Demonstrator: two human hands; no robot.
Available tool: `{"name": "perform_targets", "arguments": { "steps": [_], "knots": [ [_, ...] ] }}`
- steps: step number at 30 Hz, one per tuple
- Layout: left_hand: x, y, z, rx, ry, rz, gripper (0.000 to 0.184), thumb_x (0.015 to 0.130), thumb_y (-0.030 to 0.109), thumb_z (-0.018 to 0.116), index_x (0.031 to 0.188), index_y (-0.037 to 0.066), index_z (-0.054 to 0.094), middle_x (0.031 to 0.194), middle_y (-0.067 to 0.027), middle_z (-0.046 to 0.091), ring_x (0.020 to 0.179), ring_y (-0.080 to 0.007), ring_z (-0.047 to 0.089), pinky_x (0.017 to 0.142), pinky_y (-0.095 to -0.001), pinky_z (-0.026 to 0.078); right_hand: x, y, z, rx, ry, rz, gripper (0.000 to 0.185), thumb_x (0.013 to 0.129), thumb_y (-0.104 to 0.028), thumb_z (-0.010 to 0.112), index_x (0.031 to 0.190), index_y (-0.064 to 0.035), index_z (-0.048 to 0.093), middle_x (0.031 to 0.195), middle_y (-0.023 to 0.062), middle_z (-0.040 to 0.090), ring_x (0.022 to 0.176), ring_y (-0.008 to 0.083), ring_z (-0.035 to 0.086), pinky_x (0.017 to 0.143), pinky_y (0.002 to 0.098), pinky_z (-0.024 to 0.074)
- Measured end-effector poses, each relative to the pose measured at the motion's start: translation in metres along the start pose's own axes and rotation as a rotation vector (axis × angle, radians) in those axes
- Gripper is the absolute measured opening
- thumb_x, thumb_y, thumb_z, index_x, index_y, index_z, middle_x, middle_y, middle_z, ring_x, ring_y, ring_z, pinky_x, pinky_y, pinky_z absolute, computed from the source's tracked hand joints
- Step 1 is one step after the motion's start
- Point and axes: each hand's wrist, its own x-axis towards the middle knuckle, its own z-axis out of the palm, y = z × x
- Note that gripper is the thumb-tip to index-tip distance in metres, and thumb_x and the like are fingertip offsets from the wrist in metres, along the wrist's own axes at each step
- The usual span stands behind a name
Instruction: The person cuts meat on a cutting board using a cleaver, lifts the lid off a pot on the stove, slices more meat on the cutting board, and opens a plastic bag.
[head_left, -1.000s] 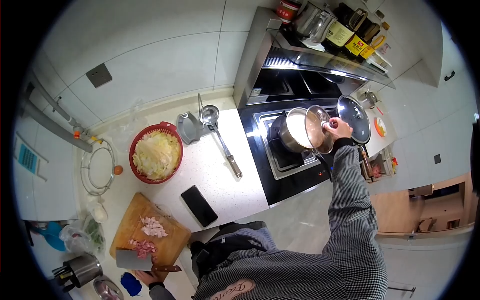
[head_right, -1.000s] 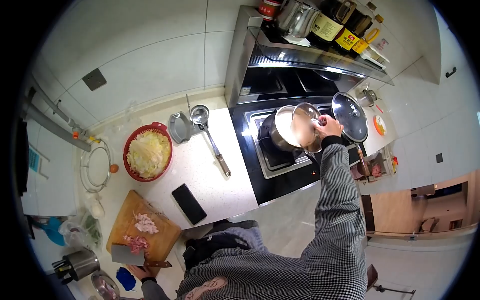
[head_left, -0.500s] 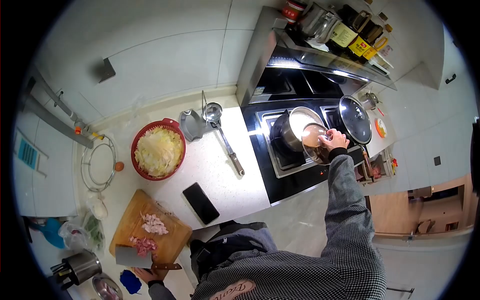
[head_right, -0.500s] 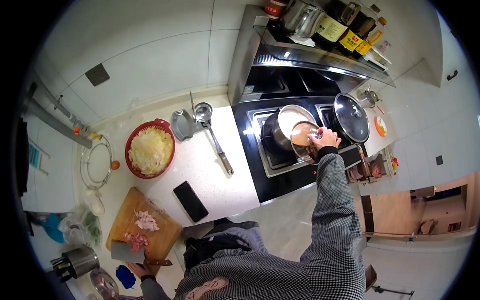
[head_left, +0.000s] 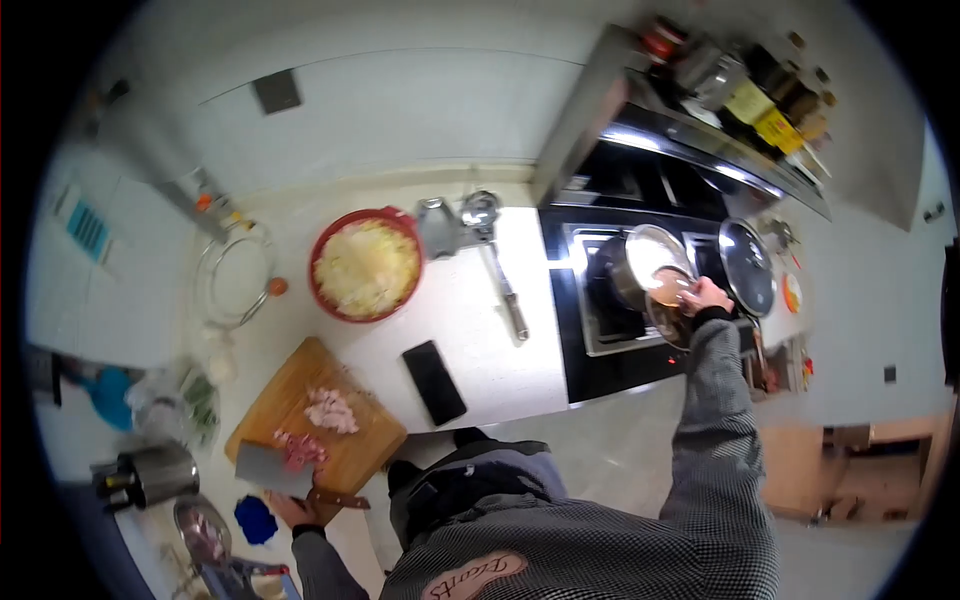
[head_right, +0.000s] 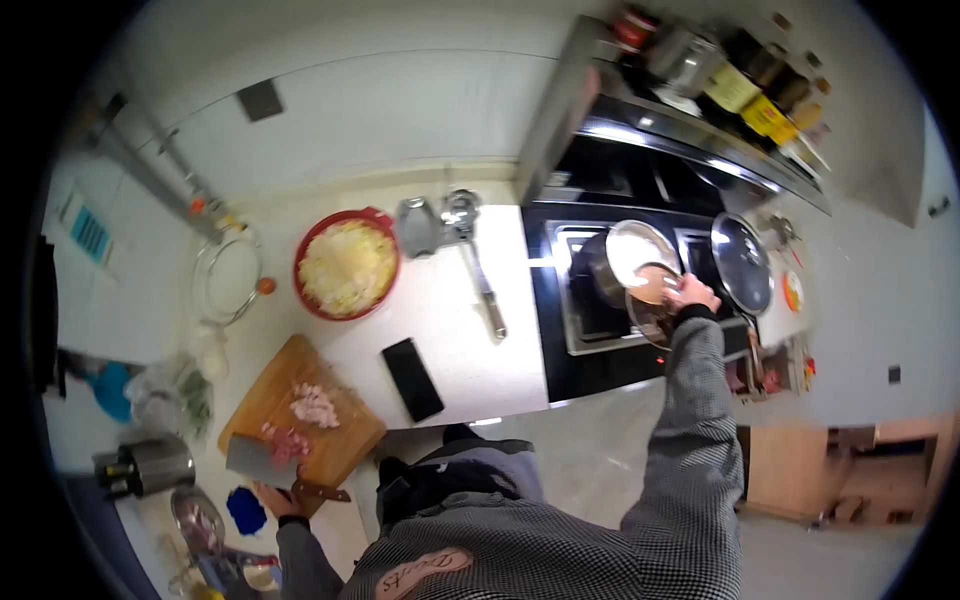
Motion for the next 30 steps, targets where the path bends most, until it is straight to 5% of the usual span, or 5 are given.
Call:
{"name": "perform_targets", "arguments": {
  "steps": [6,14,20,26,30],
  "knots": [
    [0.0,0.01,0.001,-0.085,0.021,-0.075,0.045,0.062,0.014,0.058,0.102,-0.001,0.05,0.114,-0.0254,0.044,0.11,-0.0438,0.039,0.097,-0.0518,0.03,0.122,0.074,0.102,0.388,-0.11,-0.341,0.033,0.075,-0.027,0.07,0.079,-0.0043,0.047,0.064,0.0083,0.058,0.057,0.0167,0.058,0.05,0.031,0.0474],
    [0.011,0.029,-0.019,-0.164,0.021,-0.136,0.046,0.066,0.015,0.062,0.107,0.0,0.047,0.115,-0.0217,0.042,0.108,-0.0408,0.039,0.094,-0.0484,0.032,-0.022,-0.045,0.008,-0.161,0.246,-0.029,0.068,0.064,-0.068,0.06,0.113,-0.0213,0.054,0.114,0.0111,0.052,0.111,0.0321,0.046,0.094,0.0461,0.0353],
    [0.009,0.029,-0.034,-0.189,-0.17,-0.214,0.054,0.07,0.022,0.064,0.115,-0.001,0.046,0.123,-0.0198,0.039,0.115,-0.0383,0.036,0.099,-0.0463,0.031,-0.246,-0.315,0.062,1.061,-0.01,-1.074,0.051,0.071,-0.006,0.062,0.12,-0.0011,0.047,0.107,0.0145,0.056,0.096,0.0272,0.056,0.081,0.0354,0.0456],
    [0.013,0.022,-0.038,-0.271,-0.194,-0.193,0.053,0.072,0.025,0.061,0.115,-0.002,0.045,0.124,-0.0206,0.04,0.116,-0.039,0.035,0.101,-0.048,0.028,-0.664,-0.483,0.077,0.633,-0.605,-2.119,0.045,0.08,-0.022,0.055,0.124,-0.0123,0.047,0.124,0.0143,0.048,0.106,0.0334,0.051,0.085,0.0418,0.0422],
    [0.011,0.021,-0.033,-0.214,-0.107,-0.155,0.052,0.072,0.024,0.06,0.114,-0.002,0.045,0.123,-0.0208,0.04,0.116,-0.0392,0.035,0.1,-0.0486,0.028,-0.758,-0.51,0.147,0.104,-0.2,-2.053,0.044,0.085,-0.022,0.049,0.128,-0.0317,0.046,0.145,0.0112,0.023,0.127,0.0404,0.028,0.096,0.0588,0.0274]
  ]
}}
